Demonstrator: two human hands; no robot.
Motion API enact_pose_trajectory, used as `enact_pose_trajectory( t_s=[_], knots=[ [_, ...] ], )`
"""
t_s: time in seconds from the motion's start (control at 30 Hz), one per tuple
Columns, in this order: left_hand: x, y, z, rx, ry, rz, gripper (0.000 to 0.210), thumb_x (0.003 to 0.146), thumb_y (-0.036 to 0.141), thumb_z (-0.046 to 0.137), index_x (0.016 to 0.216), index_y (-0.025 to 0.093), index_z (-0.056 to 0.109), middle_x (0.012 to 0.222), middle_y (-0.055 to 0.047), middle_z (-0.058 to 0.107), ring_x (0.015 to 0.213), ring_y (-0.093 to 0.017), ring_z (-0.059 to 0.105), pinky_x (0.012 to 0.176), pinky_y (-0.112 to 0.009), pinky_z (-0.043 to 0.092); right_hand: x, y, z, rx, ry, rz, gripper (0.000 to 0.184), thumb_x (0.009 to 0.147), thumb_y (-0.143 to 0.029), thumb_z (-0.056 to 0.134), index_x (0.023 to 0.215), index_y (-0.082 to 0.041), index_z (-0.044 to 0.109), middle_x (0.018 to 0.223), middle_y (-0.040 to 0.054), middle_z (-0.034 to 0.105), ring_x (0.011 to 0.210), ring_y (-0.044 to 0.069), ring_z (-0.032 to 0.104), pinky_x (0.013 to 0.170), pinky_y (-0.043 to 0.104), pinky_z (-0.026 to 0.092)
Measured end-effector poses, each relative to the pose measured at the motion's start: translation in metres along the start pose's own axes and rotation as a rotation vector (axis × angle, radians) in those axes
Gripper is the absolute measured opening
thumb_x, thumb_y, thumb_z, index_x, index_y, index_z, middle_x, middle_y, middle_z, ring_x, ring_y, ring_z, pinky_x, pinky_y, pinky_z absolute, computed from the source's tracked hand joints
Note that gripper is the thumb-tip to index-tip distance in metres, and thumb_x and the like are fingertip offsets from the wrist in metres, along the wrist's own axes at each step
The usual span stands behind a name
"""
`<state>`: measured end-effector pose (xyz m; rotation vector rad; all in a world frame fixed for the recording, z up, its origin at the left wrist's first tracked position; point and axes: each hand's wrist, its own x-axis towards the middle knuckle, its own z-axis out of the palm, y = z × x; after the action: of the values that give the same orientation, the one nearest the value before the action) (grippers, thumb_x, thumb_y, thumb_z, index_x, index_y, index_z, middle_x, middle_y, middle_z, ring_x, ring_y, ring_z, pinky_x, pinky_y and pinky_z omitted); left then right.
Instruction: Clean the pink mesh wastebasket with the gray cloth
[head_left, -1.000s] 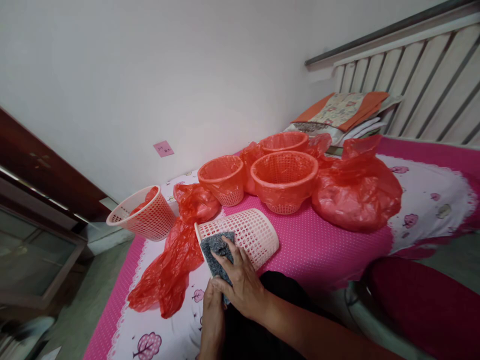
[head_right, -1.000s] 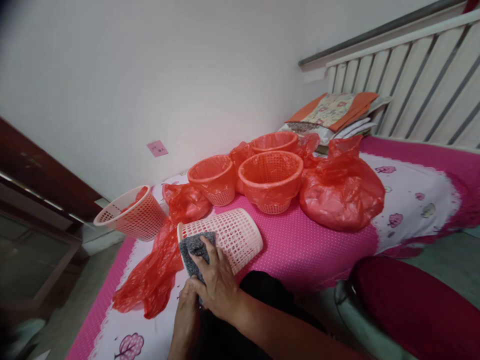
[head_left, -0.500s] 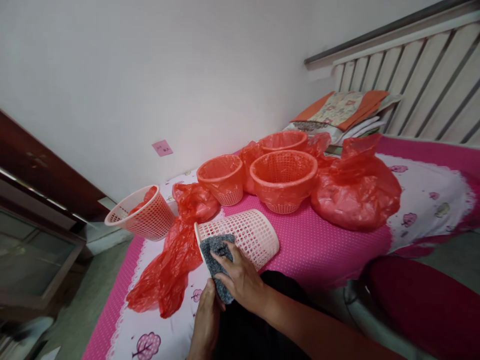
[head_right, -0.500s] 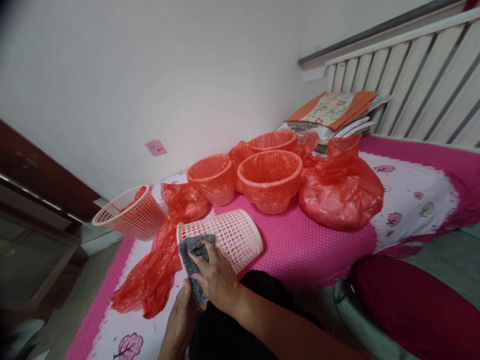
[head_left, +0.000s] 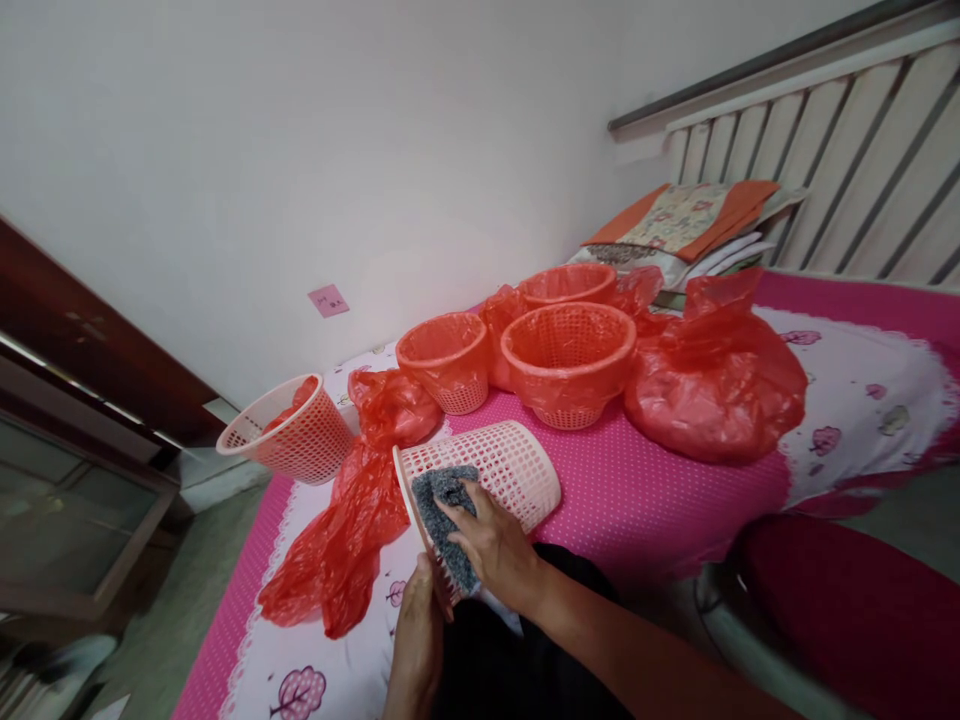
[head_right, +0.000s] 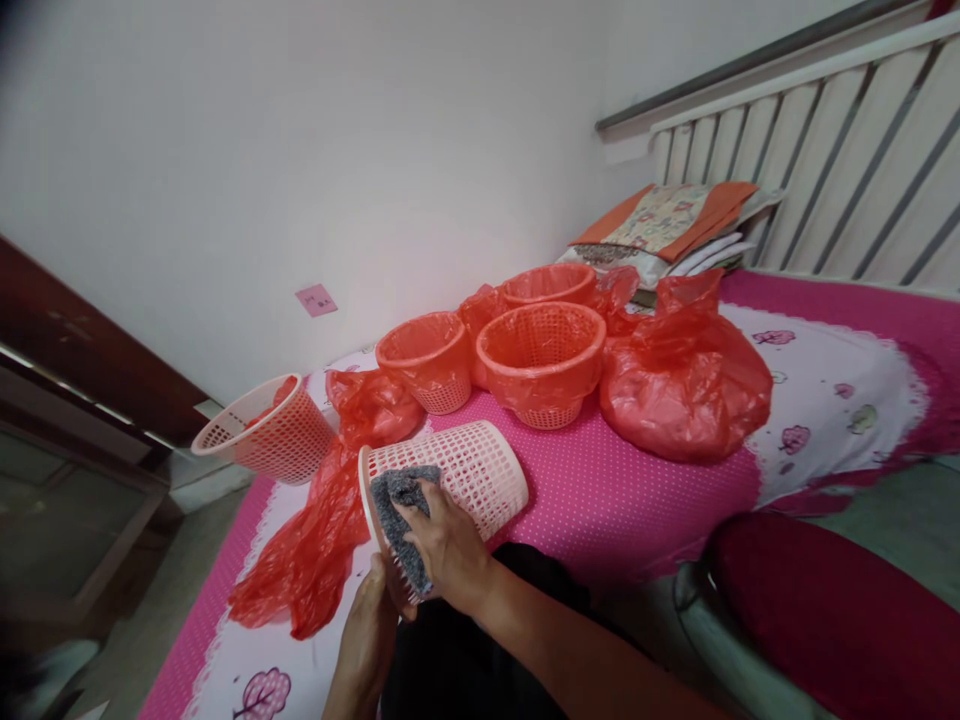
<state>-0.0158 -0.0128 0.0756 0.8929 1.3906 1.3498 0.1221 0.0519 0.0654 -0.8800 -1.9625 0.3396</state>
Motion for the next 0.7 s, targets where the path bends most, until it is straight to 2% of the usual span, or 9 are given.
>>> enact_pose_trajectory(
  t_s=[0.1,0.2,0.53,0.7],
  knots=[
    [0.002,0.000,0.001,-0.008,-0.009,-0.014,0.075,0.084,0.078,0.066,0.120,0.015,0.081,0.115,-0.017,0.084,0.115,-0.038,0.075,0.112,-0.055,0.051,-0.001,0.006,-0.002,-0.023,0.017,0.005,0.064,0.091,-0.002,0.070,0.150,-0.025,0.059,0.149,0.0166,0.056,0.134,0.034,0.062,0.110,0.052,0.059],
    [0.003,-0.001,0.000,-0.021,-0.049,-0.021,0.072,0.089,0.077,0.060,0.118,0.015,0.082,0.118,-0.017,0.084,0.122,-0.038,0.073,0.121,-0.057,0.043,-0.003,0.012,-0.003,-0.024,0.026,0.021,0.068,0.091,-0.002,0.070,0.152,-0.028,0.056,0.149,0.0158,0.055,0.134,0.034,0.063,0.109,0.053,0.060],
    [0.001,-0.001,0.001,-0.071,-0.057,-0.030,0.070,0.088,0.077,0.063,0.116,0.016,0.083,0.118,-0.016,0.084,0.120,-0.038,0.075,0.118,-0.058,0.048,-0.006,0.022,-0.008,-0.041,0.016,0.070,0.063,0.092,-0.003,0.069,0.150,-0.025,0.059,0.150,0.0171,0.055,0.137,0.036,0.061,0.111,0.054,0.058],
    [0.005,-0.008,-0.003,-0.036,-0.016,-0.041,0.070,0.089,0.076,0.061,0.114,0.015,0.082,0.118,-0.016,0.084,0.119,-0.037,0.075,0.117,-0.055,0.049,-0.007,0.033,-0.011,-0.059,0.018,0.100,0.064,0.093,-0.005,0.068,0.152,-0.026,0.058,0.152,0.0161,0.054,0.137,0.035,0.061,0.111,0.054,0.058]
  ],
)
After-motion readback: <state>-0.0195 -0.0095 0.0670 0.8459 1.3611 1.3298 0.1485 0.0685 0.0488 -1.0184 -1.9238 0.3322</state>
